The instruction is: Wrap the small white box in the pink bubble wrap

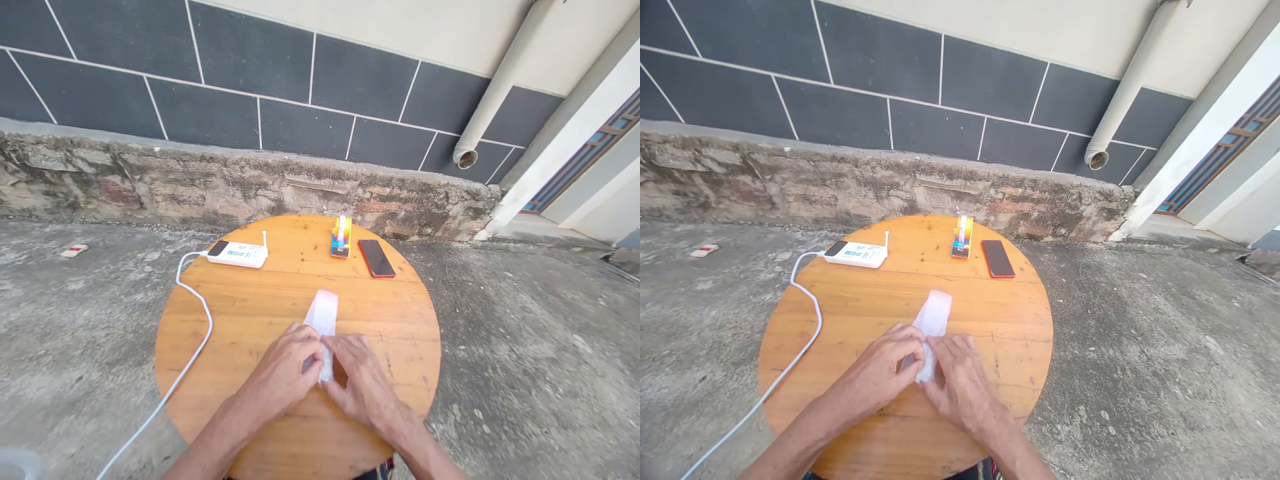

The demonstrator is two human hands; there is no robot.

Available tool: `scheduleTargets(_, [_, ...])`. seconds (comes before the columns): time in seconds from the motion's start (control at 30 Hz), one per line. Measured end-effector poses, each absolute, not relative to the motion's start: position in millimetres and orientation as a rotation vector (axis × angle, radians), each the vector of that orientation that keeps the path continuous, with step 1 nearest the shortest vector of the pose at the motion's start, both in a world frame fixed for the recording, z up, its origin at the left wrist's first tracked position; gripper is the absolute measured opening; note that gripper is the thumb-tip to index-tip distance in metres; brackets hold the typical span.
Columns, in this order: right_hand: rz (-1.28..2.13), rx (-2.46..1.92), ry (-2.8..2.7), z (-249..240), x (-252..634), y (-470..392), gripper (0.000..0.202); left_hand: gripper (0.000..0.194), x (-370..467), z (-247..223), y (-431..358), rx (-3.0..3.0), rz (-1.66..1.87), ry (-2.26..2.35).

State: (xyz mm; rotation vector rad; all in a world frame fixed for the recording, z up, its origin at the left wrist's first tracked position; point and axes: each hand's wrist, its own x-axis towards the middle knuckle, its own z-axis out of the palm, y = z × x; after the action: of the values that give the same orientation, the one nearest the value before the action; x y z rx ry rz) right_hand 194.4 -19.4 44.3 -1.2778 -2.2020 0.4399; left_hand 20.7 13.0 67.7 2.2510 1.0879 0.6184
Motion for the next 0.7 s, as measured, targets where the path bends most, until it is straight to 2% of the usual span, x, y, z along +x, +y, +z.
scheduleTargets(0.33, [0.7, -1.348, -2.141, 49.3, 199.6, -37.0, 0.038, 0.015, 17.3, 69.8, -1.9, 2.129, 0.577, 1.084])
scheduleTargets(0.47, [0.785, -1.397, -2.088, 46.1, 203.8, -37.4, 0.046, 0.014, 13.3, 72.7, 1.0, 2.056, 0.507, 1.094])
scheduleTargets(0.6, [0.85, -1.33, -2.133, 55.0, 204.5, -31.0, 0.031, 0.012, 5.0, 77.3, 4.4, 1.98, 0.458, 0.998])
scheduleTargets(0.7, [0.866, -1.277, -2.173, 64.1, 205.0, -23.6, 0.025, 0.019, -1.5, 79.5, 3.3, 1.974, 0.456, 0.923])
